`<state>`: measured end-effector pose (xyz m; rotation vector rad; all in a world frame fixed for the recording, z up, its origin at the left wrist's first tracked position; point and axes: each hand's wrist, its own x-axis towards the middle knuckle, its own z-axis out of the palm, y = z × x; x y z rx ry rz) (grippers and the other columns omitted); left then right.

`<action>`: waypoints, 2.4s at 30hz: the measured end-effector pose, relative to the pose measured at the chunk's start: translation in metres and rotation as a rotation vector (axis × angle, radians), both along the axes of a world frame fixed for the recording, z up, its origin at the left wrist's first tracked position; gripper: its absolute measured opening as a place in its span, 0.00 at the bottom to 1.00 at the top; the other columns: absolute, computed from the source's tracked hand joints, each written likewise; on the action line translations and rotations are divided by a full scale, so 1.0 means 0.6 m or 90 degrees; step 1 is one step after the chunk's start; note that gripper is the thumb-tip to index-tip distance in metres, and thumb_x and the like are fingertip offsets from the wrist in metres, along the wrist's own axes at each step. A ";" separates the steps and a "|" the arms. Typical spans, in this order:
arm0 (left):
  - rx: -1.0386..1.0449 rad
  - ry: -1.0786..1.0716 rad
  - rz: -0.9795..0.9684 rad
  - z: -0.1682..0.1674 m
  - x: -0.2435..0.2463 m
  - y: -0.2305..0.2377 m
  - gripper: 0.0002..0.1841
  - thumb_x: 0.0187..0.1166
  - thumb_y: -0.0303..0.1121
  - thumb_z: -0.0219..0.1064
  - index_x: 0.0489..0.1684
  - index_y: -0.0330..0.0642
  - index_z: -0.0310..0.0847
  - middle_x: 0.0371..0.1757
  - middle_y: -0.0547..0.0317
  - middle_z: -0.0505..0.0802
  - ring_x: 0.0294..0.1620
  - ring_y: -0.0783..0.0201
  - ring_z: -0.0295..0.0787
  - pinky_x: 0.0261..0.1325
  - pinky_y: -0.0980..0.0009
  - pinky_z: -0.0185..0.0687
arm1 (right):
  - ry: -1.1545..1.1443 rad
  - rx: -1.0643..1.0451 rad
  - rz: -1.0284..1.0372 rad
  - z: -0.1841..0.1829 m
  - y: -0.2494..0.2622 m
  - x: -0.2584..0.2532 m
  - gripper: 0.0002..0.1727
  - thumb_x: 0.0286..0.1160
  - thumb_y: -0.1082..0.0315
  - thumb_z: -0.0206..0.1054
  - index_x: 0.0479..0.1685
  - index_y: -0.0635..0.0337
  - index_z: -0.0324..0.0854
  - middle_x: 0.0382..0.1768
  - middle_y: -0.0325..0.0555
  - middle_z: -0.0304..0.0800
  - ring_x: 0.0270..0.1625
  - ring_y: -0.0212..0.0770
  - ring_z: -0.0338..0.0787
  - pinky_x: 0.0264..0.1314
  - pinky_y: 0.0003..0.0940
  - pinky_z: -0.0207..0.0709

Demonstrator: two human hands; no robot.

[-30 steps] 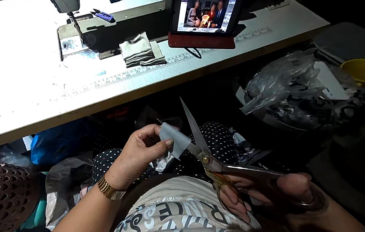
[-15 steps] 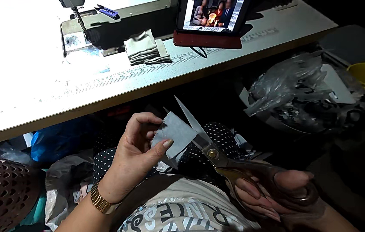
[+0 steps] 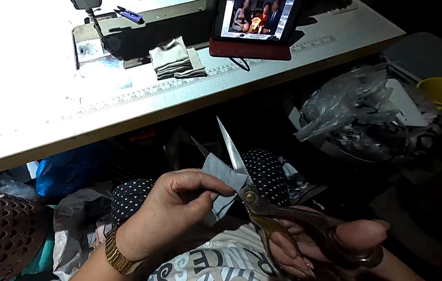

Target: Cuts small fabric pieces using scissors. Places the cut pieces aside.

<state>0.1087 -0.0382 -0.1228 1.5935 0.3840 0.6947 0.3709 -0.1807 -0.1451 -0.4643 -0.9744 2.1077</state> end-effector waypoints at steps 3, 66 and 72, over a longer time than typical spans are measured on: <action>0.002 0.001 0.007 -0.003 -0.007 0.004 0.11 0.73 0.19 0.67 0.46 0.39 0.93 0.42 0.62 0.94 0.37 0.75 0.88 0.41 0.82 0.87 | -0.022 -0.003 -0.039 0.002 -0.005 0.004 0.35 0.65 0.22 0.63 0.50 0.43 0.85 0.31 0.24 0.85 0.30 0.19 0.85 0.31 0.14 0.79; -0.187 0.126 -0.163 0.009 -0.047 0.062 0.05 0.68 0.22 0.76 0.38 0.39 0.93 0.49 0.59 0.92 0.41 0.72 0.88 0.39 0.80 0.86 | -0.217 0.131 0.109 0.023 0.005 0.038 0.45 0.63 0.17 0.57 0.54 0.52 0.83 0.37 0.30 0.86 0.39 0.21 0.84 0.39 0.14 0.76; -0.174 0.129 -0.139 0.011 -0.036 0.058 0.03 0.72 0.23 0.74 0.38 0.37 0.93 0.59 0.56 0.91 0.51 0.70 0.89 0.49 0.77 0.88 | -0.204 0.108 0.086 0.019 -0.002 0.039 0.49 0.58 0.15 0.58 0.59 0.51 0.83 0.41 0.31 0.87 0.43 0.23 0.85 0.42 0.16 0.77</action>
